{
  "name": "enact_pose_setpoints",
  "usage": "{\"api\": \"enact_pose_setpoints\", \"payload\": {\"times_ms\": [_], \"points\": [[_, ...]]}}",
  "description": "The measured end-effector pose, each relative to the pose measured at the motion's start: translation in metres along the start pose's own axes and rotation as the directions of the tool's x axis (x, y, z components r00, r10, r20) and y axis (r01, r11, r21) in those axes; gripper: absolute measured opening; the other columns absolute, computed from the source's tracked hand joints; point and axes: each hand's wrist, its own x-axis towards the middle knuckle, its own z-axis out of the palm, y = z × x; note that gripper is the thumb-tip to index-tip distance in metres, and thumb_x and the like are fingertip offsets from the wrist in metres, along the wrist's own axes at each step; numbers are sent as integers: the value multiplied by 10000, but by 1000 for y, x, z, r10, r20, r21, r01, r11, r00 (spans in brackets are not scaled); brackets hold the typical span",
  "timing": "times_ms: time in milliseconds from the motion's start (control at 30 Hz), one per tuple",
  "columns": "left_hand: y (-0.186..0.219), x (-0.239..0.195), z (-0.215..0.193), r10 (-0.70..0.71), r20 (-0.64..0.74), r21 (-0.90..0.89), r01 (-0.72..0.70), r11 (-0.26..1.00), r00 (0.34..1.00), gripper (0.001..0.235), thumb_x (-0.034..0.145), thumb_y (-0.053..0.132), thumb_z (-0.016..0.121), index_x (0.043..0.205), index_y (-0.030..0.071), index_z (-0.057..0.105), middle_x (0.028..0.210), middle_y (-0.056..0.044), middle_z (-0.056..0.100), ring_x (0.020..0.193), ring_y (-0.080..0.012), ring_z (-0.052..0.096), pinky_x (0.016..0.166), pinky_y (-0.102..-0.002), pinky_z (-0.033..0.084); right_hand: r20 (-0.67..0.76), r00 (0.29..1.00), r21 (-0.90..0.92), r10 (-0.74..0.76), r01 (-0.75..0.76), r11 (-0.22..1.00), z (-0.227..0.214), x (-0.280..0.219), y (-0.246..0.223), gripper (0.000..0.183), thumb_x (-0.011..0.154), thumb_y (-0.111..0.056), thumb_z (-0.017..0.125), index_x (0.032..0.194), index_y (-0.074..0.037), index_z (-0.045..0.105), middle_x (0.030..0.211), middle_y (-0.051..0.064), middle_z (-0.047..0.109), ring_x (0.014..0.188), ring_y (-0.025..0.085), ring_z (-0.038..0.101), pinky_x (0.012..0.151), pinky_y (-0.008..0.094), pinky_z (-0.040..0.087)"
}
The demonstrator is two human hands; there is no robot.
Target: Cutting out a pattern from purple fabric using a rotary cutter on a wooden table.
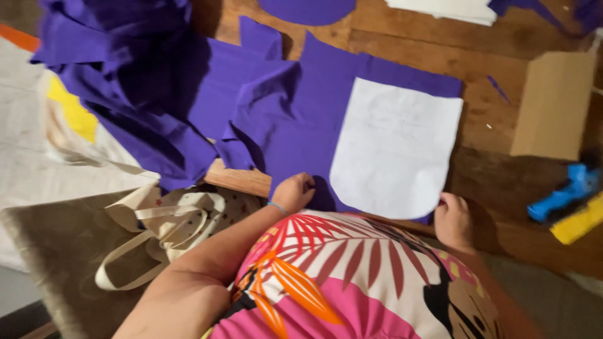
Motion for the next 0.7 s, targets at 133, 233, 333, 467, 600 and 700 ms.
{"api": "enact_pose_setpoints", "payload": {"times_ms": [133, 233, 333, 467, 600, 700], "points": [[-14, -11, 8, -20, 57, 86, 15, 996, 998, 273, 898, 356, 706, 1150, 267, 651, 1015, -57, 716, 1027, -299, 732, 893, -451, 591, 16, 1000, 47, 18, -19, 999, -4, -20, 6, 282, 848, -131, 733, 1130, -143, 723, 996, 62, 691, 1050, 300, 690, 933, 392, 565], [-33, -15, 19, 61, -93, 188, -43, 981, 994, 417, 846, 395, 747, 1225, 318, 591, 1142, -18, 660, 1024, -291, 726, 870, -428, 597, -7, 998, 37, 66, -65, 997, 1, -25, 5, 257, 808, -249, 778, 1052, -222, 704, 921, -32, 670, 911, 211, 693, 823, 343, 578], [-36, -26, 16, 451, -334, 509, -244, 825, 828, 691, 737, 406, 829, 1370, 255, 596, 1325, -54, 605, 1191, -283, 610, 959, -415, 496, -14, 1000, 88, 14, -13, 996, 2, -34, 3, 238, 760, -298, 816, 956, -215, 708, 837, -32, 666, 802, 193, 691, 754, 311, 569], [-42, -31, 18, 551, -352, 533, -321, 783, 757, 779, 806, 389, 765, 1528, 240, 512, 1627, -92, 428, 1470, -319, 411, 1182, -465, 332, 18, 997, 76, -82, 80, 994, -5, -40, -4, 336, 772, -466, 807, 903, -186, 676, 779, -18, 646, 779, 214, 690, 772, 344, 553], [-46, -26, 17, 597, -349, 571, -341, 747, 723, 786, 820, 434, 734, 1548, 280, 482, 1642, -79, 406, 1492, -323, 386, 1184, -473, 327, 3, 999, -47, -48, 49, 998, -5, -37, -13, 248, 803, -411, 762, 904, -199, 683, 804, -11, 664, 816, 234, 708, 785, 357, 566], [-46, -26, 15, 605, -344, 566, -355, 744, 718, 782, 801, 429, 760, 1524, 270, 510, 1617, -94, 435, 1470, -340, 411, 1156, -491, 355, -47, 997, -139, -64, 57, 989, 7, -40, -8, 194, 835, -381, 751, 896, -204, 700, 809, 31, 670, 816, 264, 715, 770, 374, 575]]}}
